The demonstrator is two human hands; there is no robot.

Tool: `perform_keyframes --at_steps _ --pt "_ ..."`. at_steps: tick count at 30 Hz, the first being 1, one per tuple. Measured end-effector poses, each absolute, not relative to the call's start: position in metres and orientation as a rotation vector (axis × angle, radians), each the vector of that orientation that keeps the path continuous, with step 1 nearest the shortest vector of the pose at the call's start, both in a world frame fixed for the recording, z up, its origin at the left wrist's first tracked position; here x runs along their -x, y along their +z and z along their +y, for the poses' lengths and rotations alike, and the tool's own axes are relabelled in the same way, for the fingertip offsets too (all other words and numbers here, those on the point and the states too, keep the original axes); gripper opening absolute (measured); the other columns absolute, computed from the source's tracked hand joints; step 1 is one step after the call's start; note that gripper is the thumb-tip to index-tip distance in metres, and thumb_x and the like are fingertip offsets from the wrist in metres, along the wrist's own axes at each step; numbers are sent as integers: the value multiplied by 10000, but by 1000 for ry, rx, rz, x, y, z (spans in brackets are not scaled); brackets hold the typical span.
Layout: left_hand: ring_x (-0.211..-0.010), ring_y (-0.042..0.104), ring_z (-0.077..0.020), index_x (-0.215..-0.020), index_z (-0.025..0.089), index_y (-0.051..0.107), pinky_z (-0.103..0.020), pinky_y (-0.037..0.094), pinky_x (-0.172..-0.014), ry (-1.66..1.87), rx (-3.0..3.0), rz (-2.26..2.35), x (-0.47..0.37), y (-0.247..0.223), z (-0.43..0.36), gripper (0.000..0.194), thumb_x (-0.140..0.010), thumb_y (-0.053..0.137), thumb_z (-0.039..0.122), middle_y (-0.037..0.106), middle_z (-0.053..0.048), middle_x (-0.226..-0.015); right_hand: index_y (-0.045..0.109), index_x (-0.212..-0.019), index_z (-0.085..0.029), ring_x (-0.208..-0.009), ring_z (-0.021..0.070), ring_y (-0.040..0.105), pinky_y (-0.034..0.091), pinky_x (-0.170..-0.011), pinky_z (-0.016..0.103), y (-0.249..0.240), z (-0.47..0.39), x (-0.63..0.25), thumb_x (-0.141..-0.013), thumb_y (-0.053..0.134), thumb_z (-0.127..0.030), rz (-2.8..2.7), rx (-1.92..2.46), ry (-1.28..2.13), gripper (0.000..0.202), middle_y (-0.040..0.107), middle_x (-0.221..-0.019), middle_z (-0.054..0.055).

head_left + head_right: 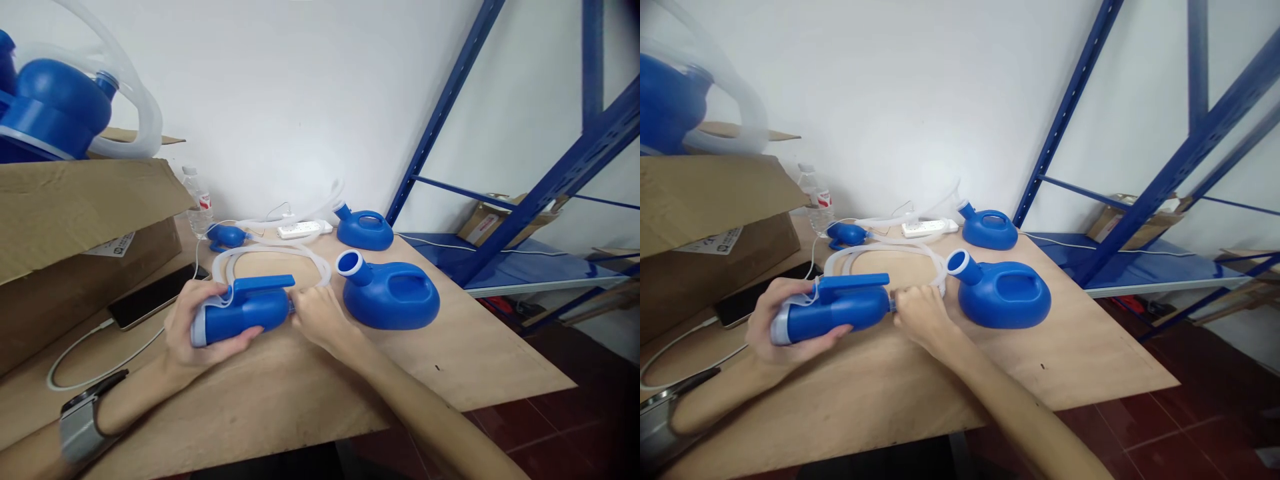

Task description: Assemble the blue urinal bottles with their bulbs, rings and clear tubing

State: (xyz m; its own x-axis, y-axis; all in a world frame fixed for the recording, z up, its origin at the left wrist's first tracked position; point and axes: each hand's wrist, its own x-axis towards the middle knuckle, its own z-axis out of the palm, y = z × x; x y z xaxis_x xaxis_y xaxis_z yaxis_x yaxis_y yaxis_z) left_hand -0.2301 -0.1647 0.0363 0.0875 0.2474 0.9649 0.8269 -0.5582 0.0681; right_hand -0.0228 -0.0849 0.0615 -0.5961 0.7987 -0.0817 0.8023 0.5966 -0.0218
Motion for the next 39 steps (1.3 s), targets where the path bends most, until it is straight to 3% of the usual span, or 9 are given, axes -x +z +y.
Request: perform_keyframes --at_steps 6,12,18,22,26,29,32,35,39 --pt "-838 696 -214 -1295 183 543 -349 634 -691 -1330 2058 -846 234 49 -163 653 -779 862 425 681 -89 -988 697 -1093 -126 -1064 216 645 452 -907 305 54 -86 23 -941 445 -274 2835 -1321 -281 329 662 -1126 111" --pt "-819 668 -192 -1259 207 579 -318 580 -719 -1458 1987 -1018 248 60 -158 529 -808 816 351 672 -82 -1003 531 -1446 -169 -1411 179 442 413 -1227 375 48 -84 -9 -993 509 -414 3333 -1419 -285 516 475 -1461 105" --pt "-762 624 -144 -1156 184 585 -265 523 -684 -1508 1898 -1033 263 65 -158 447 -763 795 207 653 -39 -959 453 -1527 -250 -1346 167 523 511 -1149 394 27 -91 -42 -1023 420 -441 3104 -1807 -540 540 463 -1467 80" --pt "-786 621 -136 -1164 180 599 -253 517 -702 -1525 1867 -1076 266 63 -158 457 -756 803 201 659 -39 -982 202 -1683 -211 -1547 237 343 420 -1265 461 24 -87 -47 -984 488 -462 2980 -1869 -705 795 247 -1644 112" --pt "-759 629 -137 -1139 203 603 -261 531 -682 -1530 1815 -1141 266 61 -158 406 -777 785 236 672 -27 -970 -67 -1704 -191 -1577 209 322 429 -1265 410 27 -74 -40 -943 568 -488 2731 -1763 -1487 1035 157 -1666 176" --pt "-757 636 -145 -1134 207 604 -269 537 -674 -1542 1818 -1158 265 60 -156 395 -780 776 241 675 -24 -959 -18 -1697 -190 -1466 135 483 486 -1206 302 30 -69 -30 -983 497 -460 2471 -1772 -2109 920 343 -1593 174" --pt "-757 648 -146 -1117 208 607 -264 543 -671 -1546 1812 -1166 266 57 -155 376 -783 776 248 679 -18 -951 75 -1682 -199 -1256 95 631 555 -1011 188 31 -69 -21 -1012 396 -496 2392 -1789 -2409 799 494 -1467 148" --pt "-763 657 -149 -1127 211 605 -266 559 -680 -1530 1795 -1203 268 55 -155 382 -789 775 264 687 -16 -970 199 -1664 -189 -1011 60 662 525 -806 128 27 -70 -19 -963 475 -474 2427 -1873 -2409 806 525 -1376 140" --pt "-756 653 -149 -1123 212 593 -277 554 -688 -1526 1799 -1218 267 54 -154 368 -808 767 289 681 -19 -961 372 -1608 -175 -818 -9 533 464 -756 102 23 -73 -21 -909 568 -426 2602 -1871 -2170 768 546 -1182 86"
